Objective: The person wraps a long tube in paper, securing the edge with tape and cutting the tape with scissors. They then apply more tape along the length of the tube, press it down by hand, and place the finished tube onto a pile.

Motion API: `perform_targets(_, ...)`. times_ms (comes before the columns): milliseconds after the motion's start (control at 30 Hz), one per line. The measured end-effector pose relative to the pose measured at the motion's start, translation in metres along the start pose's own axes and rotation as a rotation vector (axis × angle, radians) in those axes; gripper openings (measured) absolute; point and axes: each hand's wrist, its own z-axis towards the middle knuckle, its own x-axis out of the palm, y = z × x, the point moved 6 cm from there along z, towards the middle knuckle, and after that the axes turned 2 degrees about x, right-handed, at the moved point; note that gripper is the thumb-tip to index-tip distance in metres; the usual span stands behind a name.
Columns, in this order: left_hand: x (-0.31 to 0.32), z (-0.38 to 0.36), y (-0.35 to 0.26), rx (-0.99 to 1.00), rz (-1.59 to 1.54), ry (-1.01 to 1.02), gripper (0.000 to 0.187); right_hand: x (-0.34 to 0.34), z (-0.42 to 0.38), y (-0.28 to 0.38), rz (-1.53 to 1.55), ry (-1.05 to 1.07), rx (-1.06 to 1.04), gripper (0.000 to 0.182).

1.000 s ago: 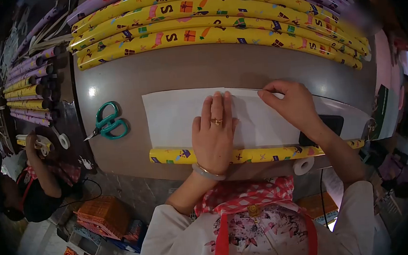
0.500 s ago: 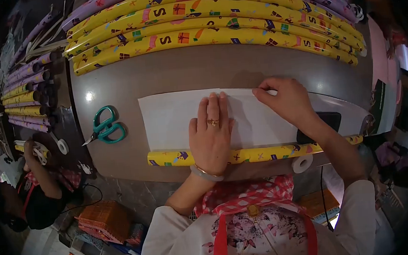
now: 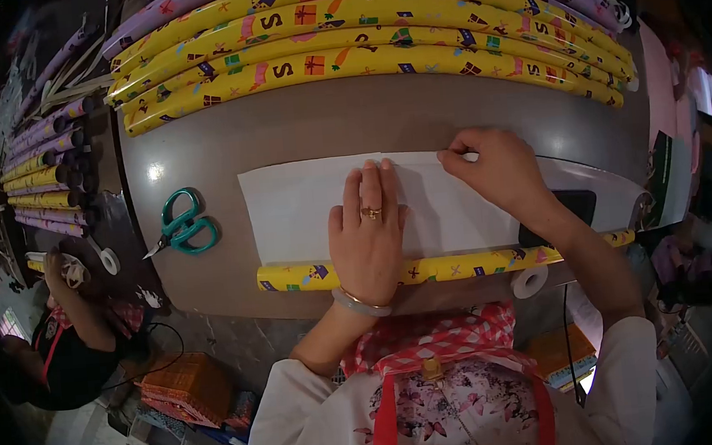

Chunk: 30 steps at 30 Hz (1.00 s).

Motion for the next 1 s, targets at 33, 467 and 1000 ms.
perform_targets(33, -0.0002, 0.0001, -0.0002, 0.0, -0.001, 0.0, 0.062, -0.0003, -0.0005, 0.001, -0.016, -0.001, 0.003, 0.031)
perform_targets(467, -0.0008, -0.0005, -0.0014, 0.026, 0.016, -0.029, 0.063, 0.0002, -0.0015, 0.0017, -0.045, -0.022, 0.004, 0.029)
perform_targets(1000, -0.002, 0.0047, -0.0045, 0.018, 0.074, -0.01, 0.067, -0.0014, -0.0028, 0.0078, -0.098, -0.026, 0.03, 0.029)
